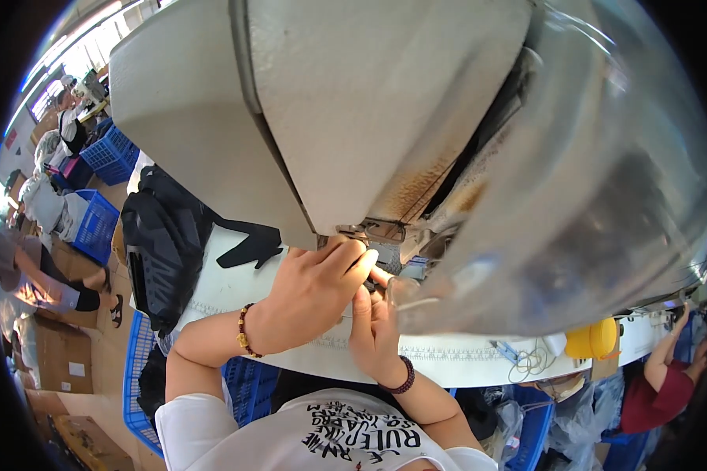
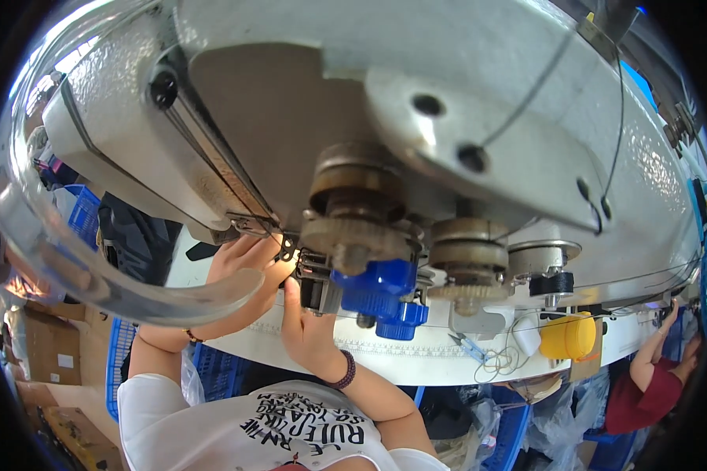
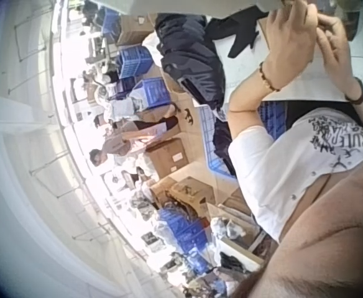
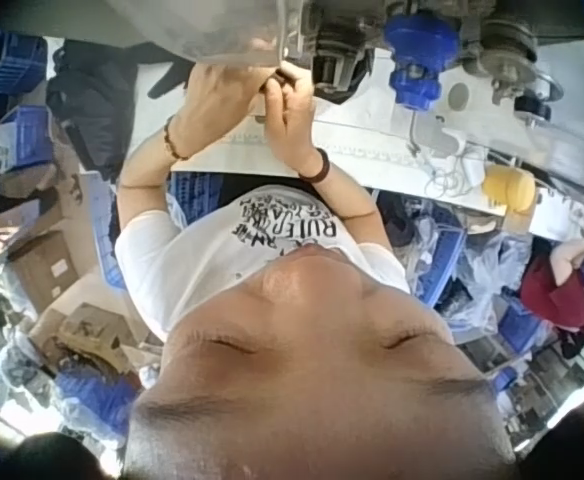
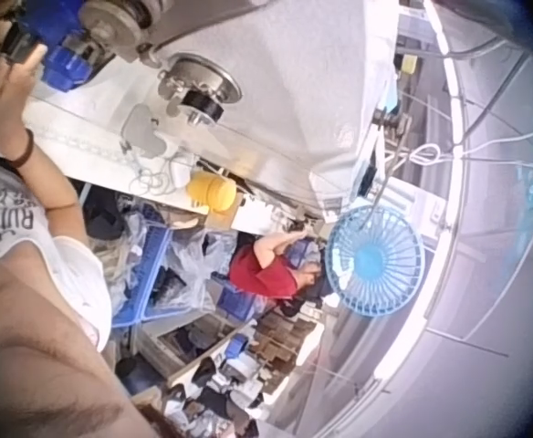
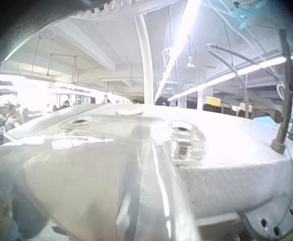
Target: Operating a specialized sewing machine to stitch and trim leather components for shoe manufacturing.
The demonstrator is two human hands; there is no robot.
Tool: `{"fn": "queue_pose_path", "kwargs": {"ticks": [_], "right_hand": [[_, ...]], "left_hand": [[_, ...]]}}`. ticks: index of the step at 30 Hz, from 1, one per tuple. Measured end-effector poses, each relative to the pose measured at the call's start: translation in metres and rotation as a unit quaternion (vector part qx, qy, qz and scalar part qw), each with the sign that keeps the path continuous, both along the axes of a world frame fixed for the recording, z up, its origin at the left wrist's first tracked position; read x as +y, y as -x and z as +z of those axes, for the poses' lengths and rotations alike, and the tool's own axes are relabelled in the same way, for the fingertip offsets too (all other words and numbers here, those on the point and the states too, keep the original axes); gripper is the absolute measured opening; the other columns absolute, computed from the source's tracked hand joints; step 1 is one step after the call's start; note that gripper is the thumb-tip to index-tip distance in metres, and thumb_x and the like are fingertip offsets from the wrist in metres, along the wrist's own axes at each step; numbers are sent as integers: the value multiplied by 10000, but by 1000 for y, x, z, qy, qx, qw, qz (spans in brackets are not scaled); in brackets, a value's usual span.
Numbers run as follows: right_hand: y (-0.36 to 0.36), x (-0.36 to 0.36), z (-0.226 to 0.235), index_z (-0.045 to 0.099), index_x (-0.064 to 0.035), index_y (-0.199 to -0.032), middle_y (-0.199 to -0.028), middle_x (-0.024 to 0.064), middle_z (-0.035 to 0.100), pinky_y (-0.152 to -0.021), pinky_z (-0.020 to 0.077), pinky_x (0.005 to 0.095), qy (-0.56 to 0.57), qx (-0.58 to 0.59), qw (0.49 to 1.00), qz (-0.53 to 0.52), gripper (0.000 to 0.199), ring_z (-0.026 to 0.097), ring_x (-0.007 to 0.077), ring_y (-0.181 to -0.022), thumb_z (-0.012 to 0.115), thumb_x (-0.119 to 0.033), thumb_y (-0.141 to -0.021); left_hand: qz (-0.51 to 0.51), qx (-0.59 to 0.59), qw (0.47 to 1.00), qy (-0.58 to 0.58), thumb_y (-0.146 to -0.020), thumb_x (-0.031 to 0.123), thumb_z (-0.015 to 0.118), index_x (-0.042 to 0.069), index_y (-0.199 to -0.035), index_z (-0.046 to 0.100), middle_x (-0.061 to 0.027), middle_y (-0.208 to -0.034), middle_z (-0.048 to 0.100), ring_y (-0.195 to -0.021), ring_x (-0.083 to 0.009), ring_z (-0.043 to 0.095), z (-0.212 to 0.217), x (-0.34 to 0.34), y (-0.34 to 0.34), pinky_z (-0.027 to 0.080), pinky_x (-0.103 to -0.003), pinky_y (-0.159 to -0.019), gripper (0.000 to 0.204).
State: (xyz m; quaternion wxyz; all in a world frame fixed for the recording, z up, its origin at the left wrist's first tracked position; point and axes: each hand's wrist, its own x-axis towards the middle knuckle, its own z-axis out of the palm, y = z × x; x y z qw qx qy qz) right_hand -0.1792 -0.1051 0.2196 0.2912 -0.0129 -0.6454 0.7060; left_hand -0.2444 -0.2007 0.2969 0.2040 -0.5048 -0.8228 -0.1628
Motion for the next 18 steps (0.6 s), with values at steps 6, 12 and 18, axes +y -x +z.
{"fn": "queue_pose_path", "kwargs": {"ticks": [6, 12, 18], "right_hand": [[-17, 18, 3, 424, 60, -1156, -990, 109, 547, -787, 396, 285, -234, -42, 969, 71, 278, 510, 180, -887, 351, -62, -917], [-32, 75, 38, 583, -58, -927, -857, 127, 586, -678, 459, 333, -419, -10, 904, -89, 189, 584, 289, -774, 544, -32, -745], [8, 121, 35, 592, -57, -844, -767, 115, 592, -621, 459, 341, -447, 57, 892, -44, 178, 587, 272, -710, 600, -111, -674]], "left_hand": [[-30, 11, 999, -22, -596, 70, 610, -37, -942, 558, -62, -916, 513, -822, -178, 537, 3, 5, -6, 482, -273, -598, 367], [8, 169, 984, 54, -600, 35, 592, -53, -890, 581, -88, -900, 497, -880, -223, 530, 0, 8, -11, 500, -244, -649, 304], [2, 136, 991, -20, -611, 43, 581, -39, -908, 597, -70, -901, 501, -903, -208, 538, -12, 10, -7, 506, -245, -670, 308]]}}
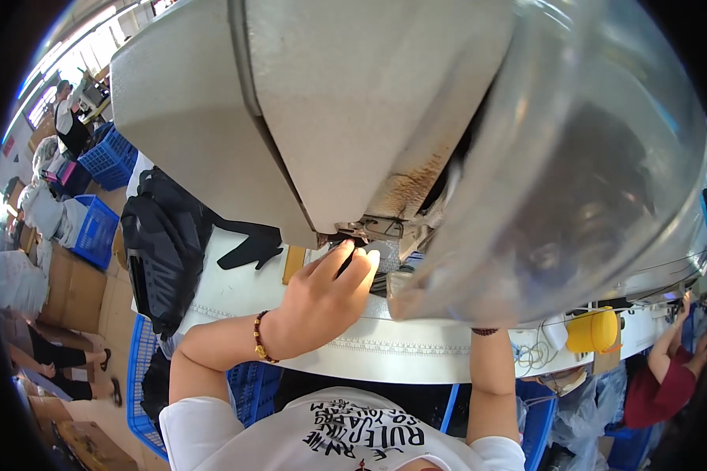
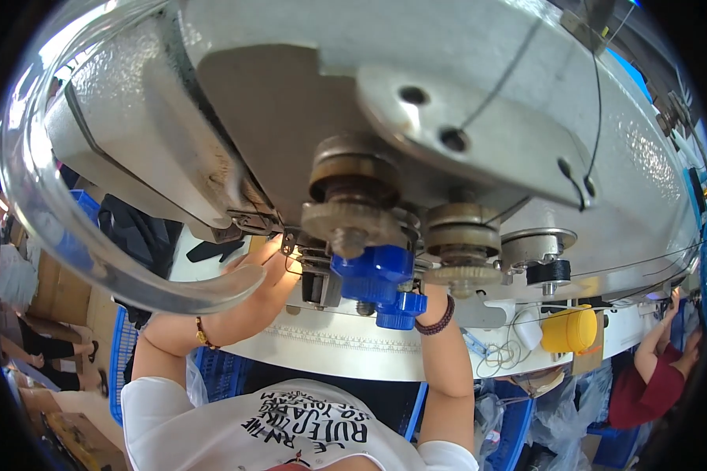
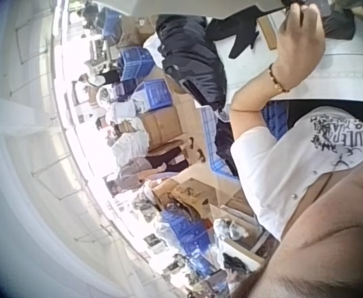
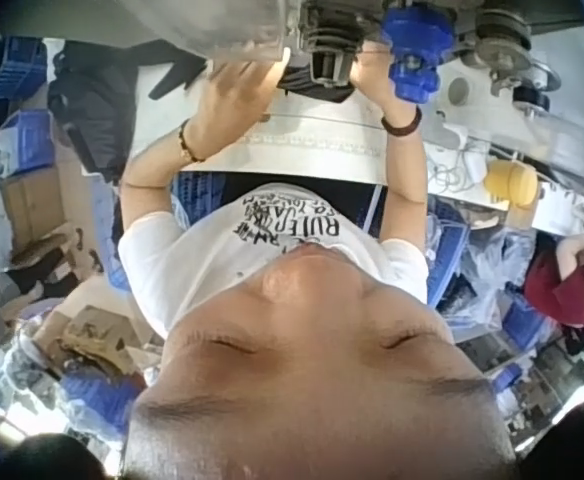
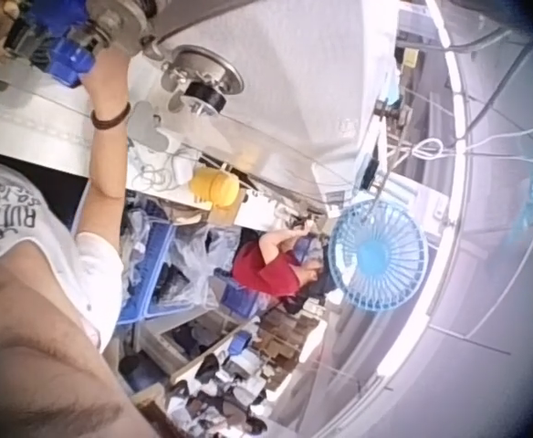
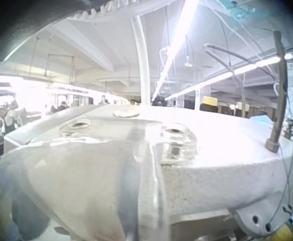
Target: Operating a specialized sewing machine to stitch and trim leather components for shoe manufacturing.
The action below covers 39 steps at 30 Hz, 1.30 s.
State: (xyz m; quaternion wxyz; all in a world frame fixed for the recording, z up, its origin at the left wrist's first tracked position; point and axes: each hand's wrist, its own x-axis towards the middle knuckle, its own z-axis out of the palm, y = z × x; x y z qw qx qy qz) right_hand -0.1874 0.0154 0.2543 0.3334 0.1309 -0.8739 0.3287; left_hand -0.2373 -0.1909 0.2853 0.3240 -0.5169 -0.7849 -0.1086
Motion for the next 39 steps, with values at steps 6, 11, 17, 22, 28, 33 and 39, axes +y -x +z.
{"fn": "queue_pose_path", "kwargs": {"ticks": [6, 11, 17, 22, 28, 33, 39], "right_hand": [[10, 5, -15, 600, -33, -717, -668, 145, 590, -584, 429, 401, 78, -69, 992, 69, 257, 569, 325, -660, 644, -276, -644], [-16, -5, -8, 582, -46, -793, -720, 94, 582, -605, 465, 327, 34, -76, 995, 62, 135, 579, 240, -668, 588, -123, -682], [-20, -6, 7, 538, -52, -790, -693, 23, 556, -622, 489, 259, -235, 4, 972, 13, 58, 564, 138, -623, 490, -55, -756], [-11, 1, -16, 535, -47, -868, -761, 15, 577, -668, 489, 235, -46, -1, 996, 77, 118, 576, 115, -703, 448, -68, -792], [-6, -15, -16, 559, -36, -992, -952, 89, 579, -802, 438, 327, -72, -79, 991, 78, 267, 546, 182, -872, 552, -183, -769], [-7, -20, -2, 557, -70, -1061, -1042, 123, 564, -848, 418, 365, -376, 83, 923, -11, 279, 540, 239, -915, 504, -154, -800], [-6, -19, -6, 538, -70, -1061, -1062, 128, 550, -847, 421, 364, -463, 101, 879, -59, 279, 534, 263, -940, 494, -83, -786]], "left_hand": [[-89, -39, 995, 1, -629, 70, 583, 15, -950, 600, -49, -932, 514, -835, -154, 552, -2, -14, 22, 491, -239, -565, 326], [-75, -80, 994, 12, -650, 65, 575, 70, -987, 601, -23, -967, 527, -689, -111, 559, -5, -21, 30, 453, -230, -490, 337], [-81, -156, 984, 0, -641, 4, 571, 157, -1017, 609, 12, -959, 577, -773, -138, 575, -2, -23, 42, 476, -275, -606, 407], [-123, -225, 967, 12, -599, -45, 581, 184, -1033, 610, 16, -988, 602, -901, -189, 564, -3, -29, 57, 454, -331, -770, 492], [-104, -143, 984, 10, -545, -45, 601, 149, -1013, 618, 17, -986, 609, -886, -204, 566, 4, -29, 48, 426, -342, -785, 506], [-53, -104, 991, -70, -610, 65, 583, 65, -922, 616, -6, -923, 591, -785, -156, 561, -2, -18, 20, 398, -297, -691, 314], [-16, 8, 998, -53, -608, 86, 572, 29, -882, 609, -39, -902, 573, -758, -137, 546, 0, -4, 13, 353, -266, -568, 283]]}}
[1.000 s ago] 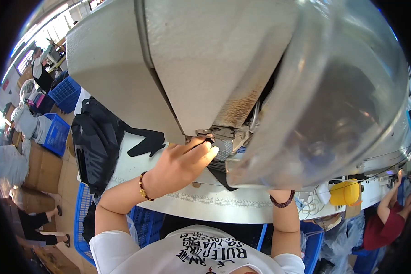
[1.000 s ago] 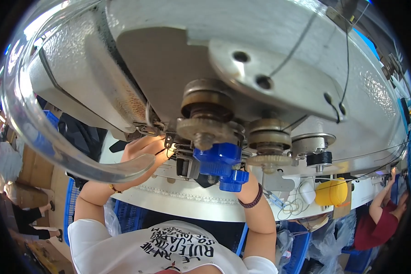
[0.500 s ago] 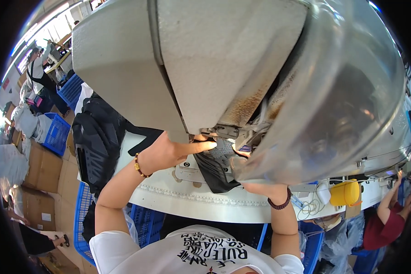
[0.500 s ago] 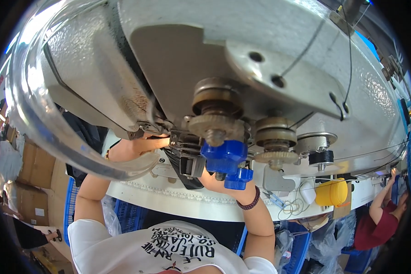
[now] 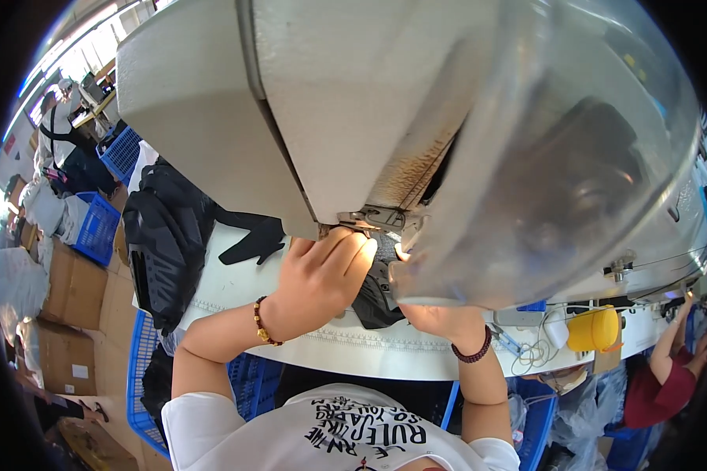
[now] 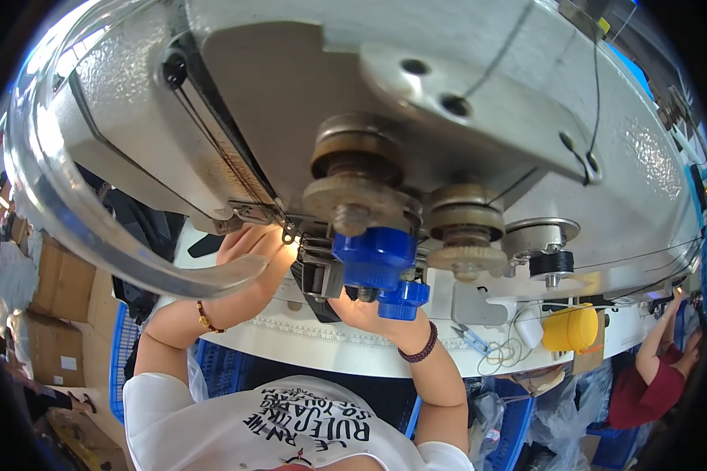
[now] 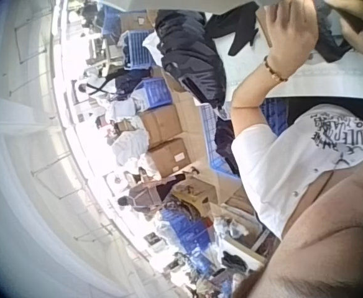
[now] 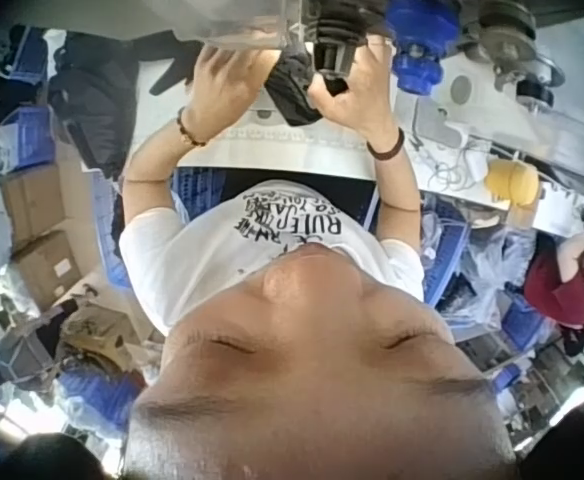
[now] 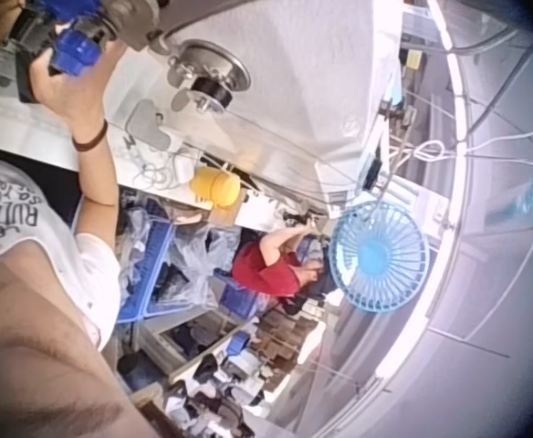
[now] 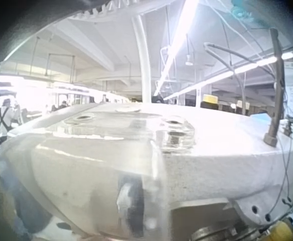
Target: Operating a specialized sewing machine to stitch and trim leather components for shoe manufacturing.
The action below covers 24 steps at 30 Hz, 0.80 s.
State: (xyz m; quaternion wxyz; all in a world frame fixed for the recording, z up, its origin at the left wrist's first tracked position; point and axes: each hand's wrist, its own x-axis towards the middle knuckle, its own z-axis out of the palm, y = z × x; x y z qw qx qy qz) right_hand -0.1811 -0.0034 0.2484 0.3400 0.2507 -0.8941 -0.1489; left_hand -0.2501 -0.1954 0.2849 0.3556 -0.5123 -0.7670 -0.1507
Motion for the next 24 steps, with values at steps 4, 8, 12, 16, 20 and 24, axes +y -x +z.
{"fn": "queue_pose_path", "kwargs": {"ticks": [4, 8, 12, 16, 20, 24], "right_hand": [[4, 3, -2, 544, -68, -1026, -1018, 121, 566, -780, 447, 316, -162, 30, 986, -26, 263, 542, 214, -929, 520, -68, -764], [-6, -12, 9, 602, -68, -911, -892, 74, 607, -744, 454, 314, 452, -160, 871, 108, 201, 576, 191, -839, 603, -137, -722], [-7, -20, 14, 626, -64, -846, -822, 56, 617, -731, 453, 314, 512, -164, 838, 89, 193, 587, 202, -768, 643, -162, -681], [-8, -30, 7, 626, -42, -832, -758, 75, 604, -681, 447, 325, 452, -83, 887, 46, 173, 574, 230, -716, 608, -114, -676], [-6, -39, 11, 626, -24, -811, -668, 78, 570, -678, 426, 339, 428, -40, 902, 22, 149, 531, 242, -655, 567, -98, -696], [-5, -38, 10, 625, -37, -810, -655, 76, 552, -692, 413, 333, 345, -44, 937, -18, 134, 500, 244, -628, 562, -103, -711]], "left_hand": [[-18, 11, 999, 32, -610, 67, 572, -16, -891, 599, -69, -885, 568, -820, -160, 563, -1, 0, 0, 417, -246, -552, 294], [-35, 24, 998, 45, -620, 45, 567, -36, -898, 593, -87, -885, 566, -886, -189, 574, -6, -4, -2, 466, -222, -527, 291], [-47, 3, 997, 55, -647, 46, 589, -35, -909, 594, -95, -899, 572, -903, -190, 573, -4, -9, 6, 470, -213, -501, 275], [-64, 20, 996, 56, -678, 99, 645, 6, -921, 605, -62, -925, 583, -738, -137, 589, -8, -13, 19, 458, -216, -470, 263], [-51, -36, 997, 44, -692, 151, 669, 61, -926, 617, -20, -945, 590, -549, -107, 546, -7, -15, 19, 434, -216, -439, 256], [-63, -25, 997, 43, -711, 167, 669, 71, -935, 618, -19, -951, 594, -519, -115, 526, -6, -15, 23, 419, -214, -418, 249]]}}
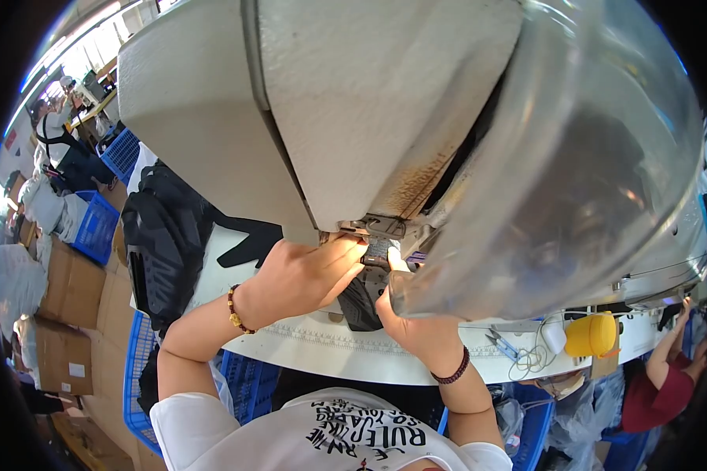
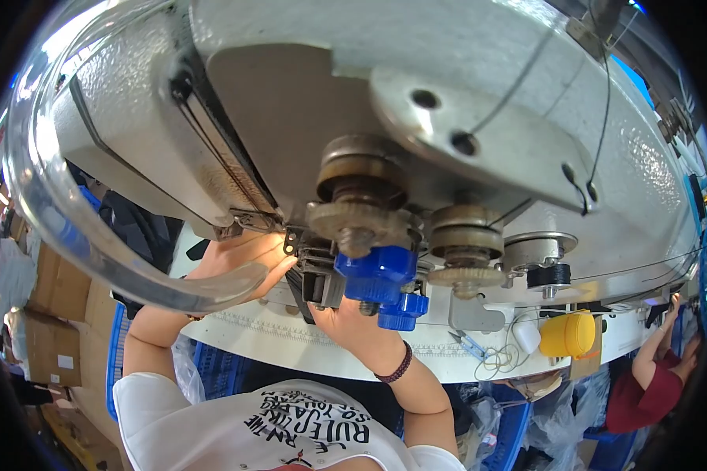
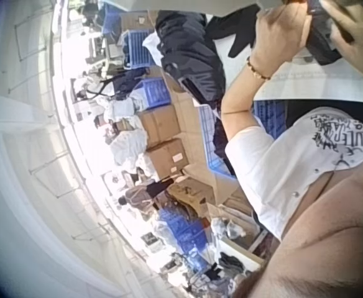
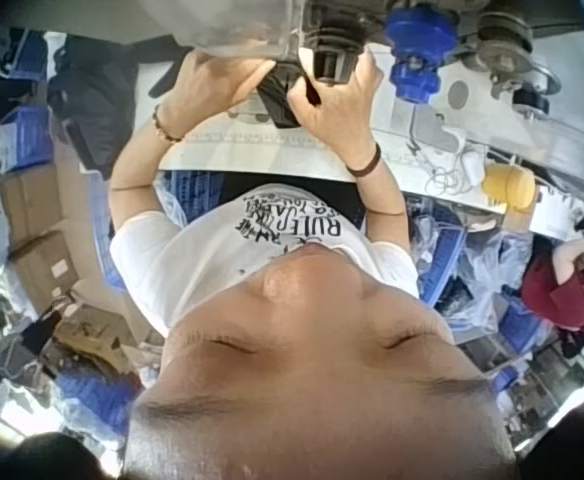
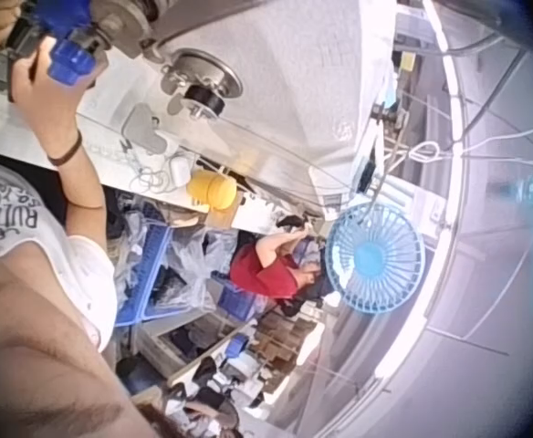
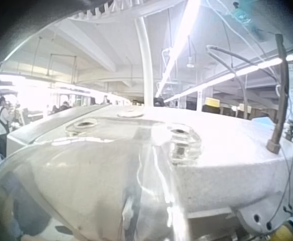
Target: Operating a specialized sewing machine to stitch and trim leather components for shoe manufacturing.
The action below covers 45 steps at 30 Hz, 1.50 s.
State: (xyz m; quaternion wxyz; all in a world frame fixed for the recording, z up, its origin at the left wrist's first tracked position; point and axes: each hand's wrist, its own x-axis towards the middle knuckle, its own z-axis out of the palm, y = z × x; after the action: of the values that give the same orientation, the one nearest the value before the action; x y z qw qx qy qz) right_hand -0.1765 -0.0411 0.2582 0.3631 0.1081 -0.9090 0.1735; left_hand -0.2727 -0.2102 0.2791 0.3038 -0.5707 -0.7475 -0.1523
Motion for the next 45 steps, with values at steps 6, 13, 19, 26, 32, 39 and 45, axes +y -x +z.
{"fn": "queue_pose_path", "kwargs": {"ticks": [6, 13, 19, 26, 32, 39, 45], "right_hand": [[5, 6, -8, 617, -40, -808, -721, 73, 594, -745, 430, 342, 59, 13, 998, 27, 150, 547, 246, -734, 599, -169, -734], [14, 8, -8, 623, -43, -833, -716, 63, 618, -692, 463, 329, 181, 9, 982, 55, 106, 597, 238, -703, 598, -113, -757], [15, 18, -7, 628, -33, -899, -789, 73, 640, -690, 464, 300, 98, 14, 993, 66, 153, 607, 202, -706, 606, -116, -772], [14, 26, -22, 612, -49, -1027, -991, 72, 631, -781, 457, 295, 122, -77, 982, 123, 267, 603, 177, -871, 615, -126, -771], [7, 45, -35, 492, 1, -1183, -1166, 133, 544, -933, 374, 348, 278, -254, 911, 168, 508, 499, 223, -1095, 665, -192, -747], [41, 60, -1, 652, -32, -838, -851, 122, 648, -644, 472, 352, -182, 216, 936, 210, 213, 619, 280, -725, 668, -171, -678], [10, 49, -43, 613, -103, -923, -866, 56, 632, -710, 500, 329, 211, -107, 960, 150, 277, 612, 210, -771, 647, -210, -670]], "left_hand": [[22, -48, 998, 32, -722, 162, 667, 59, -949, 608, -26, -942, 593, -533, -114, 540, -2, -2, -2, 433, -213, -440, 255], [-5, -6, 1000, 10, -730, 144, 653, 18, -931, 599, -71, -950, 595, -731, -142, 602, 6, 4, -3, 465, -226, -481, 243], [-2, -52, 999, -13, -727, 173, 665, 51, -898, 617, -49, -924, 614, -684, -161, 604, -3, 0, 1, 470, -228, -499, 216], [4, -139, 988, -63, -703, 222, 704, 88, -881, 634, -9, -836, 635, -602, -184, 582, -8, 1, 5, 474, -255, -524, 234], [-1, -279, 938, -207, -653, 209, 763, 60, -859, 628, -35, -804, 633, -693, -202, 595, -18, 0, 21, 461, -286, -641, 288], [-23, -301, 927, -224, -654, 203, 764, 43, -816, 619, -38, -779, 630, -680, -214, 579, -15, 6, 22, 446, -312, -628, 270], [3, -243, 956, -163, -673, 211, 741, 82, -824, 678, -24, -760, 631, -693, -209, 579, -20, -1, 23, 439, -310, -659, 209]]}}
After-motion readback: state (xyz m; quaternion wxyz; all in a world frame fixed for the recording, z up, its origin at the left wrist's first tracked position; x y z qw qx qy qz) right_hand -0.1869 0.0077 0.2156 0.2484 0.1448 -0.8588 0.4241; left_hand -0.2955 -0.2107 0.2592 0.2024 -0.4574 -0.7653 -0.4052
